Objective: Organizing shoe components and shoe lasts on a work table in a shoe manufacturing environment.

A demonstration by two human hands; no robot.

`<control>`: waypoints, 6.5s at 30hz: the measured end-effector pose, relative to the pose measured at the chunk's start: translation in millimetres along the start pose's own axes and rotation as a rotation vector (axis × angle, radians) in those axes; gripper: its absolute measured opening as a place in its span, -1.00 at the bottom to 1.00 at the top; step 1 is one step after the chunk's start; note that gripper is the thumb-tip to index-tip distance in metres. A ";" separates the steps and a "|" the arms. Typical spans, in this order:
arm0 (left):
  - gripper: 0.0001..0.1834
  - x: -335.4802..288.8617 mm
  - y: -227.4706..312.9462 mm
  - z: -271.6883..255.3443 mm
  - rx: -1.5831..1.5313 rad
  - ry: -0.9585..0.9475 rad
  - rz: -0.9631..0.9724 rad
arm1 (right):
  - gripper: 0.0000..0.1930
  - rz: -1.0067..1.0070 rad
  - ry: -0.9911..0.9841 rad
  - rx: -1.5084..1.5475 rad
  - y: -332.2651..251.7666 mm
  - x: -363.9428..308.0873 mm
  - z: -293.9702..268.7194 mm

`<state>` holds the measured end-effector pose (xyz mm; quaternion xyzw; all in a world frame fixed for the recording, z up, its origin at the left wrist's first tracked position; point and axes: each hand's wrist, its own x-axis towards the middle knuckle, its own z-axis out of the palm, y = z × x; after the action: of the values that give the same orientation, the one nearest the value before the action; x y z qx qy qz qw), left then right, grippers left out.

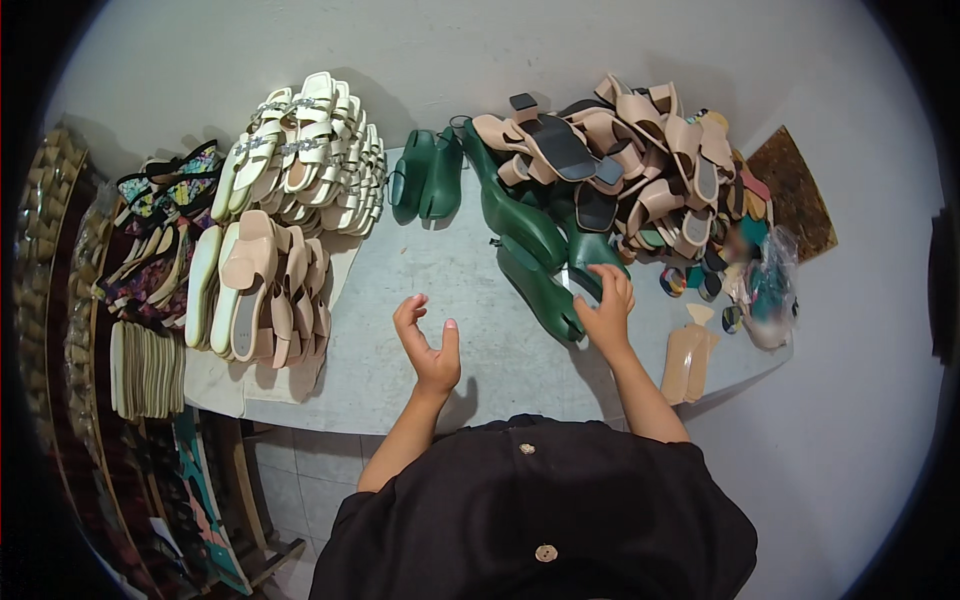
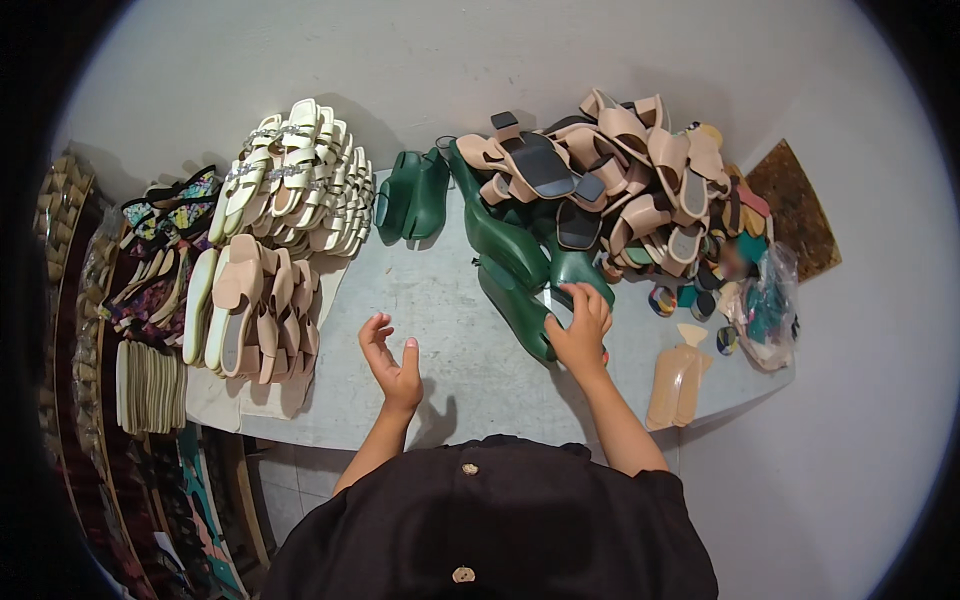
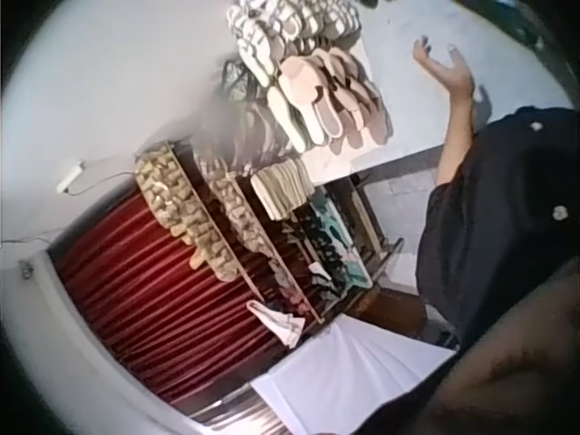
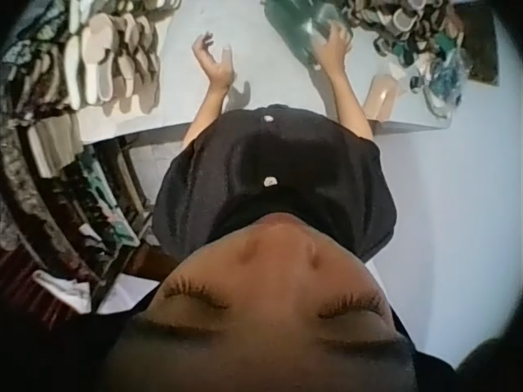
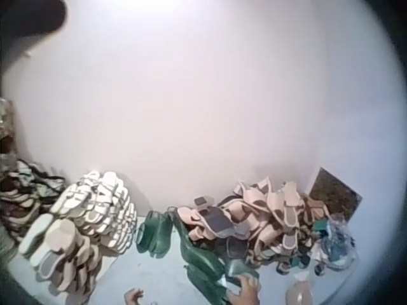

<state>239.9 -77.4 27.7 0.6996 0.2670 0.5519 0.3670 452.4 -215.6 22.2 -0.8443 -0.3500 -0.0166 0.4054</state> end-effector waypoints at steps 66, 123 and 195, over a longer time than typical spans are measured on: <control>-0.24 4.1 -76.7 -45.9 0.406 -0.111 -0.263 | -0.44 -0.293 -0.167 0.174 -106.5 177.2 -4.8; -0.42 3.0 -157.4 -167.3 -0.075 -0.046 -0.800 | -0.40 0.470 -0.893 1.084 -170.9 -84.8 300.5; -0.44 12.0 -75.1 15.9 -0.741 -0.342 -0.707 | -0.58 0.694 -0.608 1.481 -33.4 31.0 100.6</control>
<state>260.6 -27.4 -28.0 0.4704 0.2100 0.3301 0.7910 429.9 -113.5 -13.1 -0.3905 -0.0870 0.5657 0.7211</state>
